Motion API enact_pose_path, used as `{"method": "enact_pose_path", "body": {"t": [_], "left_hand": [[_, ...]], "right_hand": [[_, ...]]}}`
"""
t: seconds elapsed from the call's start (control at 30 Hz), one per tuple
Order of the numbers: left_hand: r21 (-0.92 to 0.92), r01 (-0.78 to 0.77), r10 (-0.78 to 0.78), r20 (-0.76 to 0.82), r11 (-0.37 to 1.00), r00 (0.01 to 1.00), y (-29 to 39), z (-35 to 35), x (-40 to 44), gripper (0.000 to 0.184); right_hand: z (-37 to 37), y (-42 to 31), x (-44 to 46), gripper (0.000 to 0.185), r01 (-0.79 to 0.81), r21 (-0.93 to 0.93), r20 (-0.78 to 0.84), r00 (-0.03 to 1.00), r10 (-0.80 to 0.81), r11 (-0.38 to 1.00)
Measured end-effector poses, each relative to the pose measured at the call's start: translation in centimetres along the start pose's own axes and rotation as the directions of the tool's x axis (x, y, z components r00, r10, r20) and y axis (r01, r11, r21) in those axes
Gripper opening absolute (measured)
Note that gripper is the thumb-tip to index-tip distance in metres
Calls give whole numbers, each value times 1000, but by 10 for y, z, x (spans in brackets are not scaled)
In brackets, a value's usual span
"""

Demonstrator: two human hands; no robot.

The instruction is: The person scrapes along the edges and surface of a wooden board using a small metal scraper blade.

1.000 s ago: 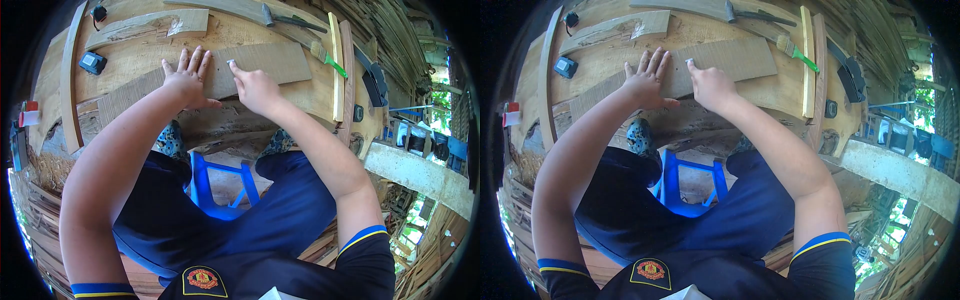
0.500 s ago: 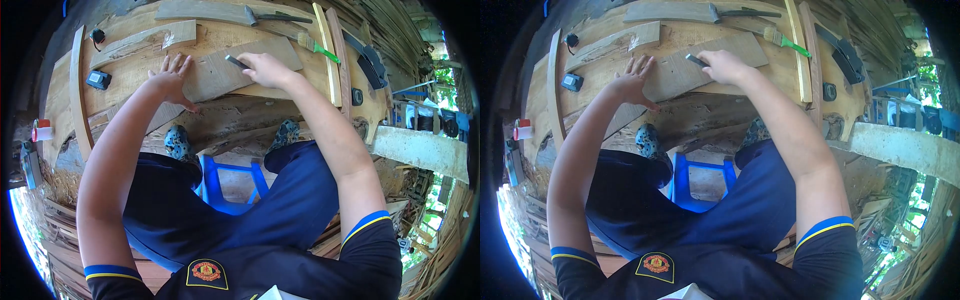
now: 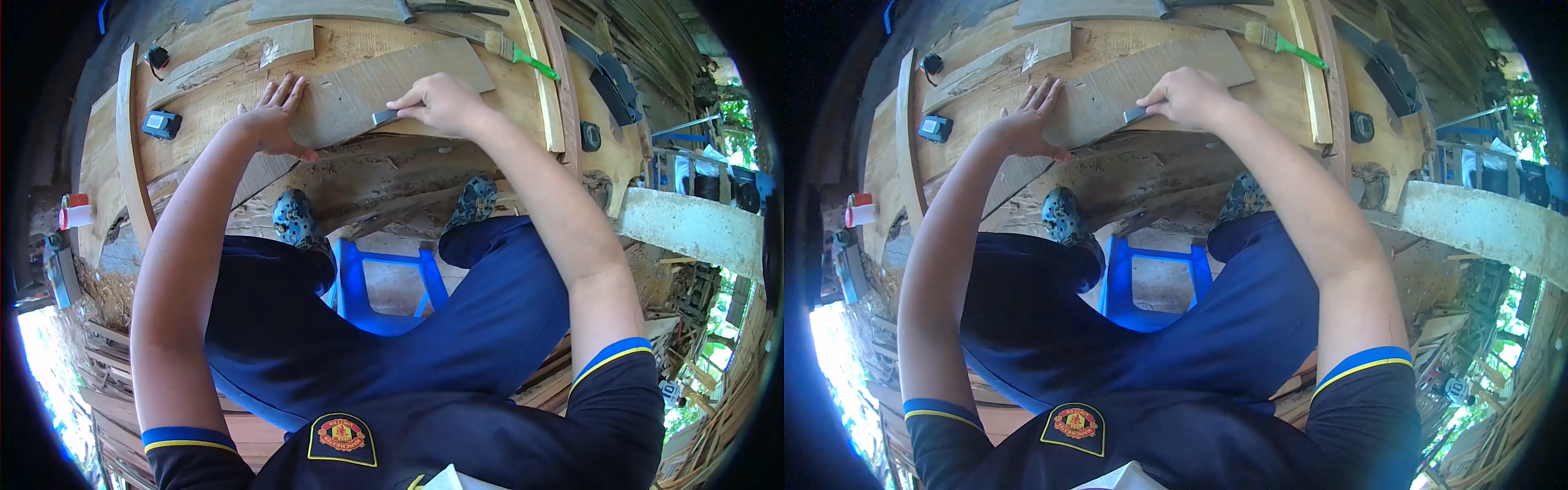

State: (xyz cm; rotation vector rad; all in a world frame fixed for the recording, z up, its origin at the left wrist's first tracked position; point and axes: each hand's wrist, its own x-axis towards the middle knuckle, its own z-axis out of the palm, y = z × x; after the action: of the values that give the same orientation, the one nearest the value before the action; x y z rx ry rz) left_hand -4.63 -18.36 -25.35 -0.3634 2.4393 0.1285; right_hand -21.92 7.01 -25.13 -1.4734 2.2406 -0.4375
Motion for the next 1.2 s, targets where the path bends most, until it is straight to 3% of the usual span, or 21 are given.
{"method": "enact_pose_path", "body": {"t": [0.03,0.07,0.2,0.3,0.47,0.57,0.67,0.87,0.97,1.1,1.2], "left_hand": [[4,-2,2,2,1000,1000,1,1,0,150],[7,0,0,2,1000,1000,0,0,1,151],[12,5,-5,1,1000,1000,-3,4,2,151],[27,-5,5,-14,1000,1000,-1,4,7,150],[19,-41,42,-63,999,997,-8,12,8,147],[-17,-70,68,-99,997,993,-9,13,5,147],[2,-61,61,-80,998,995,-7,14,4,146],[18,-57,59,-84,998,995,-5,9,10,148],[-6,-81,79,-114,997,990,-13,20,10,149],[23,-60,62,-85,998,994,-7,13,10,148],[17,-72,73,-113,997,991,-9,15,10,148]], "right_hand": [[-1,-2,-2,24,-29,-11,7,1000,29,1000],[5,24,3,23,42,72,7,999,-42,997],[-5,60,-5,23,-44,295,72,997,23,954],[21,14,6,22,151,42,-11,989,-151,988],[15,9,12,22,116,-48,-37,992,-118,992],[1,37,8,22,58,115,29,998,-61,992],[-9,4,9,22,-70,-45,46,996,72,997],[-1,48,7,22,-21,117,18,1000,19,993],[1,76,9,22,-82,294,28,997,77,952],[25,-20,19,22,135,-83,-76,987,-141,987],[18,-7,23,21,139,-103,-83,985,-148,985]]}}
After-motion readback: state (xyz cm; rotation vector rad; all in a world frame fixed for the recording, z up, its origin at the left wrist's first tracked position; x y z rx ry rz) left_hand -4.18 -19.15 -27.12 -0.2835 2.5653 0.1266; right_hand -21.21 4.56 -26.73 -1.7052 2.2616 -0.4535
